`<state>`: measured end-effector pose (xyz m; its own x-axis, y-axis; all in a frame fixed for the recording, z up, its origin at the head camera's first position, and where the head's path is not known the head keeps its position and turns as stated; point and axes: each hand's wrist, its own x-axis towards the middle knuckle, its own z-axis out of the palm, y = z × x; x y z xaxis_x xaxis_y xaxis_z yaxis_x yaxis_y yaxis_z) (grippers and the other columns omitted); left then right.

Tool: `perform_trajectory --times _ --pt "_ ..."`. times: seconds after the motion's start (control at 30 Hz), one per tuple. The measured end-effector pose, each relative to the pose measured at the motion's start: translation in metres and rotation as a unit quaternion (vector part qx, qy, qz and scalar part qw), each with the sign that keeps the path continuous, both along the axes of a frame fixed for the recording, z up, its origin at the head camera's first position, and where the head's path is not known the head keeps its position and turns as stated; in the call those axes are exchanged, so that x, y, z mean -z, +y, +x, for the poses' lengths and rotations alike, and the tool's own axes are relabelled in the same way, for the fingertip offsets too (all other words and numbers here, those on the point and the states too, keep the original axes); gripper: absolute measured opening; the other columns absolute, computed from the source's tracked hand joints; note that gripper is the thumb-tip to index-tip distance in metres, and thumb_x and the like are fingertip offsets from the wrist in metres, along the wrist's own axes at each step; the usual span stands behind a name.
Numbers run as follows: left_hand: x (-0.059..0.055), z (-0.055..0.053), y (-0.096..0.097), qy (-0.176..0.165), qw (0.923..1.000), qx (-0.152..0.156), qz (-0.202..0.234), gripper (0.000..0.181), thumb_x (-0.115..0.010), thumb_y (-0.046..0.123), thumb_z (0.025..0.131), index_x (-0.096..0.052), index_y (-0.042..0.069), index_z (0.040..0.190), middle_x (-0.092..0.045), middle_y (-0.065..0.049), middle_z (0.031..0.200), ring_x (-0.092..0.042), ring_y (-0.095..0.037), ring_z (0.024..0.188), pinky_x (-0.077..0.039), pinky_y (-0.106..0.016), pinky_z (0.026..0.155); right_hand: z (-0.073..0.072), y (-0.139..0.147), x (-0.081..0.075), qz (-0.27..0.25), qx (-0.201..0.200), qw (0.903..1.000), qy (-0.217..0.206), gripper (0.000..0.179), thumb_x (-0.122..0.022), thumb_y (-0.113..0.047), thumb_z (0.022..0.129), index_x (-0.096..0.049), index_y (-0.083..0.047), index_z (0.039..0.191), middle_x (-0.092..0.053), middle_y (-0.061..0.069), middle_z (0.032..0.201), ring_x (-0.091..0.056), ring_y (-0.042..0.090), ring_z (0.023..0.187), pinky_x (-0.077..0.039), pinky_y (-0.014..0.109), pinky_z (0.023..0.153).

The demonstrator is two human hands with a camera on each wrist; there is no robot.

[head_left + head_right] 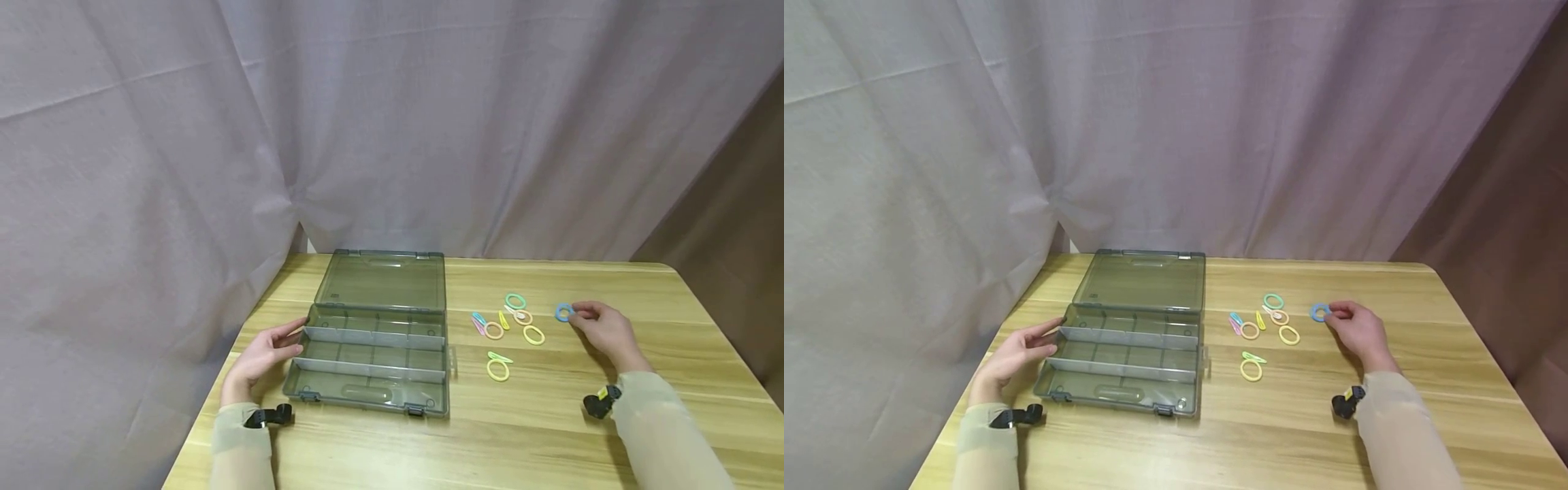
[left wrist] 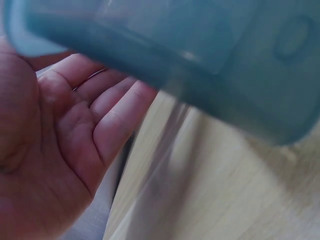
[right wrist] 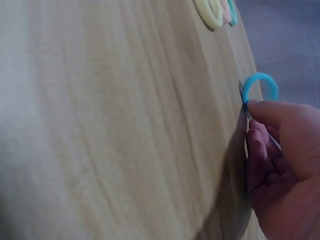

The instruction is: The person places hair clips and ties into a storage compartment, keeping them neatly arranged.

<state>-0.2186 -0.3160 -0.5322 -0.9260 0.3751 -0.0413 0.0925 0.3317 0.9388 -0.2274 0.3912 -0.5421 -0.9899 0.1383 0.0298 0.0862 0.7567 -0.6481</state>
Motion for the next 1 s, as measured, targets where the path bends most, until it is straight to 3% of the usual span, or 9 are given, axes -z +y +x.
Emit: perform_trajectory --times 0.13,0.33,0.47,0.7,0.83,1.0 --pt "0.000 0.000 0.000 -0.003 1.0000 -0.003 0.004 0.067 -0.072 0.008 0.101 -0.044 -0.001 0.161 -0.039 -0.023 0.166 -0.046 -0.047 0.146 -0.040 -0.044 0.119 -0.003 -0.001 0.005 0.003 0.002 0.9999 0.016 0.051 -0.066 -0.034 0.106 -0.063 0.008 0.136 -0.071 0.027 0.120 -0.066 0.031 0.103 -0.047 0.035 0.083" --pt "-0.001 0.000 0.001 -0.006 0.9999 -0.007 0.011 0.066 -0.071 0.003 0.101 -0.043 -0.002 0.161 -0.038 -0.022 0.166 -0.045 -0.046 0.146 -0.043 -0.032 0.116 -0.004 -0.001 0.005 -0.017 -0.006 0.9991 0.038 0.053 -0.070 -0.035 0.104 -0.062 0.005 0.138 -0.072 0.027 0.121 -0.061 0.007 0.094 -0.048 0.023 0.079" --pt "-0.001 -0.001 0.002 -0.007 0.9999 -0.006 0.011 0.066 -0.070 0.004 0.101 -0.043 -0.002 0.161 -0.038 -0.022 0.167 -0.045 -0.046 0.146 -0.043 -0.028 0.115 -0.002 0.003 0.003 -0.002 -0.033 0.9982 0.050 0.051 -0.073 -0.032 0.104 -0.062 0.004 0.137 -0.071 0.028 0.122 -0.066 0.008 0.094 -0.048 0.015 0.074" --pt "-0.001 -0.002 0.002 -0.007 0.9999 -0.005 0.007 0.066 -0.071 0.005 0.101 -0.044 -0.001 0.161 -0.039 -0.022 0.166 -0.046 -0.045 0.145 -0.044 -0.027 0.114 -0.005 0.010 0.003 0.061 -0.098 0.9897 0.085 0.030 -0.078 -0.021 0.101 -0.073 0.002 0.120 -0.074 0.022 0.108 -0.067 0.025 0.091 -0.053 0.036 0.074" --pt "0.000 -0.003 0.003 -0.008 0.9999 -0.003 0.013 0.066 -0.071 0.004 0.101 -0.043 -0.002 0.161 -0.039 -0.022 0.166 -0.046 -0.046 0.145 -0.042 -0.038 0.118 -0.005 0.011 0.005 0.102 -0.123 0.9767 0.143 0.015 -0.082 -0.011 0.095 -0.078 -0.002 0.106 -0.072 0.017 0.104 -0.066 0.031 0.092 -0.053 0.043 0.077" --pt "0.002 -0.003 0.001 -0.011 0.9997 -0.005 0.020 0.068 -0.074 0.008 0.100 -0.044 -0.002 0.160 -0.039 -0.021 0.166 -0.046 -0.046 0.146 -0.038 -0.046 0.120 -0.008 0.011 0.003 0.150 -0.165 0.9598 0.171 0.007 -0.083 -0.005 0.092 -0.079 -0.008 0.097 -0.070 0.015 0.108 -0.067 0.039 0.100 -0.054 0.059 0.087"
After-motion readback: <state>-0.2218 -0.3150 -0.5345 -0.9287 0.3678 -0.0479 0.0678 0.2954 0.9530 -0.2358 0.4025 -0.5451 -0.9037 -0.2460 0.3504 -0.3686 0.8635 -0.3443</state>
